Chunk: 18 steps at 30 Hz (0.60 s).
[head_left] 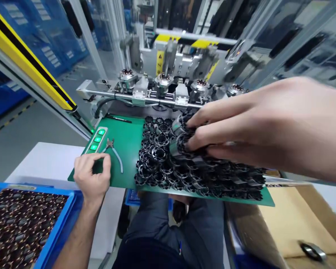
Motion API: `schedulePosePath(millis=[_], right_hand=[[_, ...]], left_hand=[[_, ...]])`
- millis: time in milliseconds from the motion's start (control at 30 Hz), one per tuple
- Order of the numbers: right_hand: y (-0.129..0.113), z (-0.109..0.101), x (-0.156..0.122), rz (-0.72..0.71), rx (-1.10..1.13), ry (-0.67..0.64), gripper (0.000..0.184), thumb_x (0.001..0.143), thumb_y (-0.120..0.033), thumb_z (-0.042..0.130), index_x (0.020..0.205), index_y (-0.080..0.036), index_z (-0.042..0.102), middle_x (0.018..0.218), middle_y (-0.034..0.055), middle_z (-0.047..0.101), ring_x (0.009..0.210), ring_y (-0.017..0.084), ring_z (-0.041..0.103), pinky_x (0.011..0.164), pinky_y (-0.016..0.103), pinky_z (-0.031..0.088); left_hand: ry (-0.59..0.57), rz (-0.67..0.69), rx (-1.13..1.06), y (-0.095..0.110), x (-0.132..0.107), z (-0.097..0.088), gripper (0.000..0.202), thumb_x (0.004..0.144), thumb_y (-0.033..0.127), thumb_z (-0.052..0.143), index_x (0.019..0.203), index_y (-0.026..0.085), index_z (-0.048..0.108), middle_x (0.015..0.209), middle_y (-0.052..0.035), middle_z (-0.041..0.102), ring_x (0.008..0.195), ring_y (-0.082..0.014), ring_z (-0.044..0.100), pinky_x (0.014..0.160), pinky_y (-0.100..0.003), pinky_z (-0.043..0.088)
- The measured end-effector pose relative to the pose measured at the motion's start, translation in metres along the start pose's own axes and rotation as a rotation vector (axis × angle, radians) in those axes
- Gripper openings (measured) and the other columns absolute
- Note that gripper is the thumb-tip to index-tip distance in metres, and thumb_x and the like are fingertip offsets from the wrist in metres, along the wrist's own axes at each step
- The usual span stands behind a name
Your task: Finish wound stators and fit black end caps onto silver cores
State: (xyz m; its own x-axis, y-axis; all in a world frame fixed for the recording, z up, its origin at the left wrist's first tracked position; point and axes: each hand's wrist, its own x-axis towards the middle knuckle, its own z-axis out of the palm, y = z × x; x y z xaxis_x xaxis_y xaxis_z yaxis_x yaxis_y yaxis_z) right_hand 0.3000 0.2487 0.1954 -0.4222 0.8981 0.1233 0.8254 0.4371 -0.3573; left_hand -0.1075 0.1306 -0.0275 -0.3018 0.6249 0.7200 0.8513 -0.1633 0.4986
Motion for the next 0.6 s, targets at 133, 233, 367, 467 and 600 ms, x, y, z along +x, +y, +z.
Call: schedulePosePath(millis=[133, 233, 367, 467, 600], right_hand=[[-0.025, 0.019, 0.042, -0.208, -0.088, -0.414, 0.029, 0.100, -0.057, 0.096, 0.116, -0.034, 0.090, 0.134, -0.0001, 0.083, 0.120, 0.026, 0.088, 0.109, 0.051, 0.077], [-0.017, 0.035, 0.050, -0.037, -0.078, -0.282, 0.023, 0.113, -0.052, 0.081, 0.128, -0.036, 0.088, 0.136, 0.0006, 0.083, 0.122, 0.027, 0.088, 0.101, 0.054, 0.077], [-0.020, 0.033, 0.047, -0.078, -0.094, -0.471, 0.020, 0.106, -0.053, 0.090, 0.120, -0.039, 0.090, 0.138, -0.0018, 0.084, 0.122, 0.026, 0.088, 0.107, 0.053, 0.076], [-0.040, 0.028, 0.047, -0.209, -0.132, -0.607, 0.017, 0.096, -0.042, 0.100, 0.110, -0.039, 0.091, 0.131, -0.0037, 0.085, 0.116, 0.025, 0.088, 0.113, 0.053, 0.075], [-0.051, 0.034, 0.055, -0.152, -0.152, -0.600, 0.020, 0.093, -0.044, 0.102, 0.107, -0.036, 0.090, 0.130, -0.0045, 0.085, 0.116, 0.025, 0.088, 0.109, 0.053, 0.076]], left_hand=[[-0.016, 0.003, 0.006, -0.001, -0.001, 0.000, 0.018, 0.110, 0.032, 0.075, 0.094, 0.025, 0.078, 0.094, -0.0085, 0.084, 0.092, -0.0283, 0.076, 0.095, -0.046, 0.054], [-0.020, 0.023, -0.011, -0.002, -0.001, 0.001, 0.015, 0.109, 0.029, 0.076, 0.095, 0.024, 0.078, 0.092, -0.0078, 0.083, 0.089, -0.0273, 0.075, 0.092, -0.045, 0.054], [-0.020, 0.057, -0.031, -0.005, -0.001, 0.001, 0.014, 0.107, 0.026, 0.078, 0.094, 0.024, 0.078, 0.090, -0.0069, 0.082, 0.087, -0.0267, 0.073, 0.088, -0.042, 0.054], [-0.025, 0.070, -0.051, -0.006, -0.001, 0.001, 0.013, 0.106, 0.024, 0.079, 0.093, 0.024, 0.078, 0.089, -0.0059, 0.082, 0.085, -0.0258, 0.073, 0.087, -0.041, 0.054], [-0.038, 0.067, -0.053, -0.004, 0.000, 0.001, 0.013, 0.106, 0.024, 0.079, 0.093, 0.023, 0.078, 0.089, -0.0055, 0.082, 0.085, -0.0252, 0.073, 0.086, -0.040, 0.053]])
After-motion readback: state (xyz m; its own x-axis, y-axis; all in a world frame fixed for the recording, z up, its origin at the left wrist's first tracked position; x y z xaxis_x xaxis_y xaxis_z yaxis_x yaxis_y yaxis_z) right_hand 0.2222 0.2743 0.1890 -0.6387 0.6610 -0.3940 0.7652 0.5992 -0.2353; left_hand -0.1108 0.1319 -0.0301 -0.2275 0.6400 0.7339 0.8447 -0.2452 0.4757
